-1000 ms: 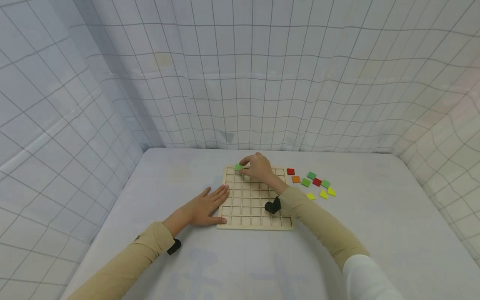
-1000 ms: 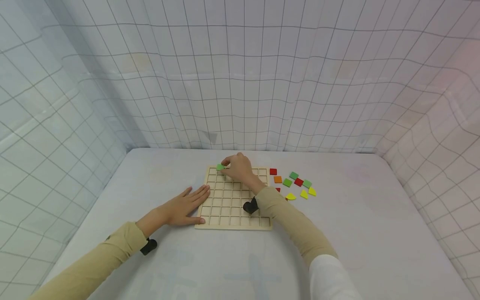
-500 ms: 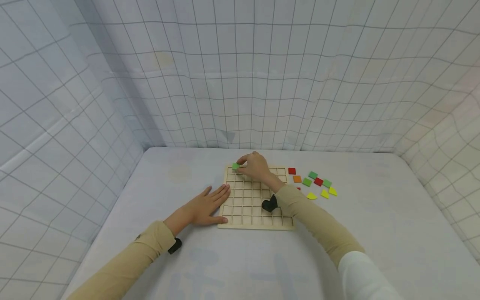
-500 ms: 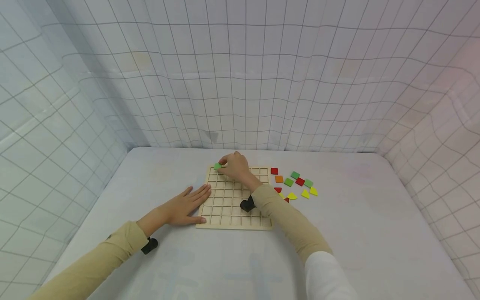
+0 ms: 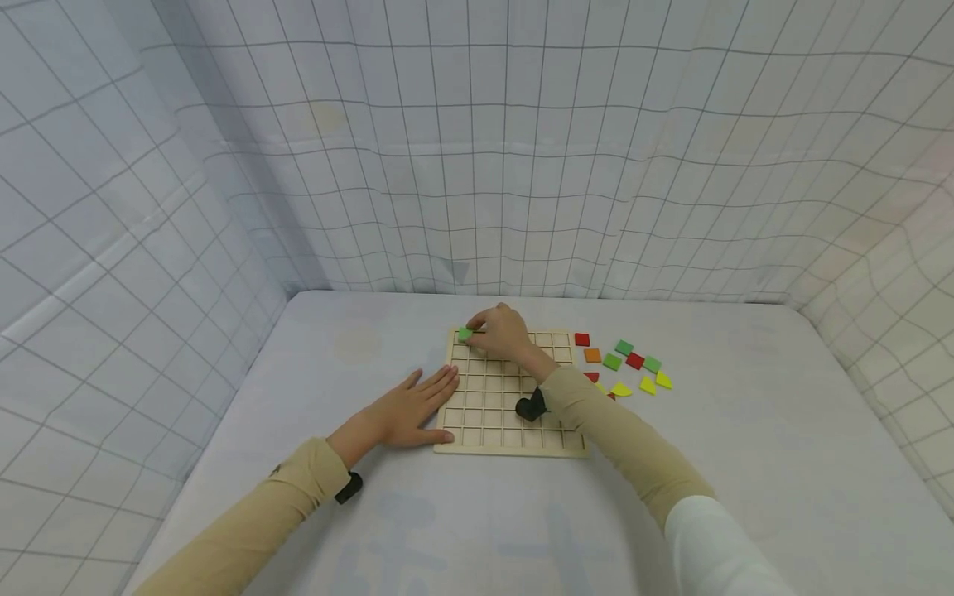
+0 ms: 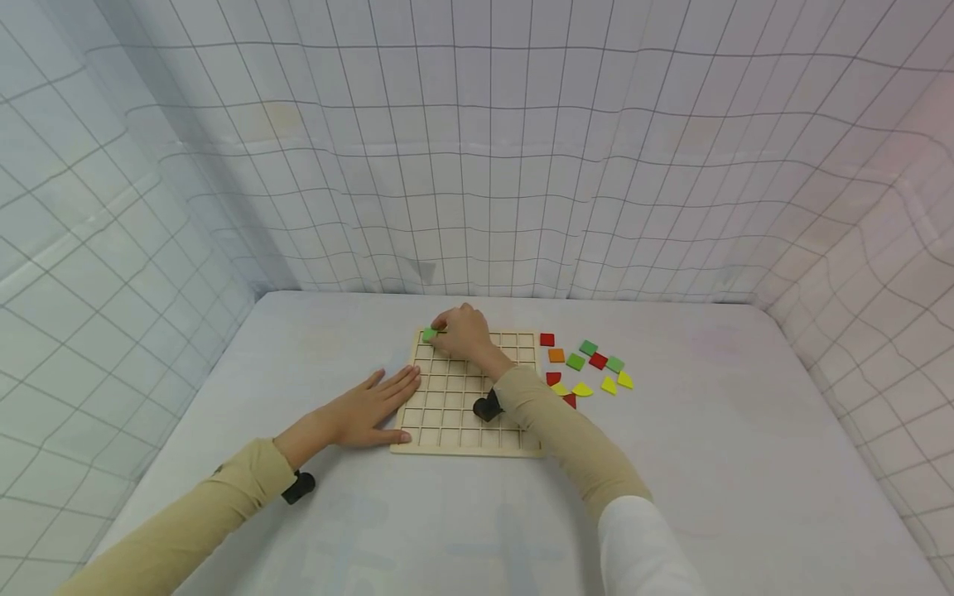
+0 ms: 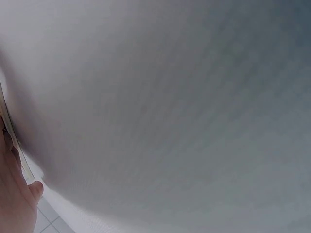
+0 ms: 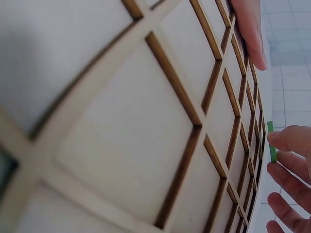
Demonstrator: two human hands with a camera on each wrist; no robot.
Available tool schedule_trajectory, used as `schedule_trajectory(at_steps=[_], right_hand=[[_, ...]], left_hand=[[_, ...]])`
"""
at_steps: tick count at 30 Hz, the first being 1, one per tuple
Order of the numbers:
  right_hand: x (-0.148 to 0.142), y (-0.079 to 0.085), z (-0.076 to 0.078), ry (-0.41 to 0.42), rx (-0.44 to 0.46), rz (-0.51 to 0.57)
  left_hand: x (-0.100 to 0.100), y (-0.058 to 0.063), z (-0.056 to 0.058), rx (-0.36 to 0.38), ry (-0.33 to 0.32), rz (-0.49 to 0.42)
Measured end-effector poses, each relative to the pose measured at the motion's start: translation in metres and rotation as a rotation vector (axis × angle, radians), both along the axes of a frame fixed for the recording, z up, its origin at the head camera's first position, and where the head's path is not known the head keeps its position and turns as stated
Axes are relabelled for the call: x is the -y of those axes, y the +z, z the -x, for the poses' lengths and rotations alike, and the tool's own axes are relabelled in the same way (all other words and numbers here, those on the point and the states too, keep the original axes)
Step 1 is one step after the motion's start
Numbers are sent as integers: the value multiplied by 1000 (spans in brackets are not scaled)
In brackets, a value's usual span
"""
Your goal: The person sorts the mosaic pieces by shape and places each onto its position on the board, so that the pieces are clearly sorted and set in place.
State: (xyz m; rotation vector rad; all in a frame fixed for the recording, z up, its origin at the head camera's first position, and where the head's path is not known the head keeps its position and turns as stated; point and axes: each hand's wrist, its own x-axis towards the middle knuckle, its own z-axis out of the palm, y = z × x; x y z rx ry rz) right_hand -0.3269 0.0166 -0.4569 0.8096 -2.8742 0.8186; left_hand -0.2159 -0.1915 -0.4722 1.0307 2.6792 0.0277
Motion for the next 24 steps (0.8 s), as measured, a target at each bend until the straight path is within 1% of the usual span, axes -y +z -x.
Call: schedule_trajectory(at_steps=[9,16,24], right_hand=[[4,-2,2,-15,10,-24],[6,-3,1,-33,41,-37],[10,-4,2,-30,60,-38]], left_hand=[[0,3,0,-1,-3,-5],[-1,4,-1,2,-7,-1],[0,3,-2,-13,-10,0]])
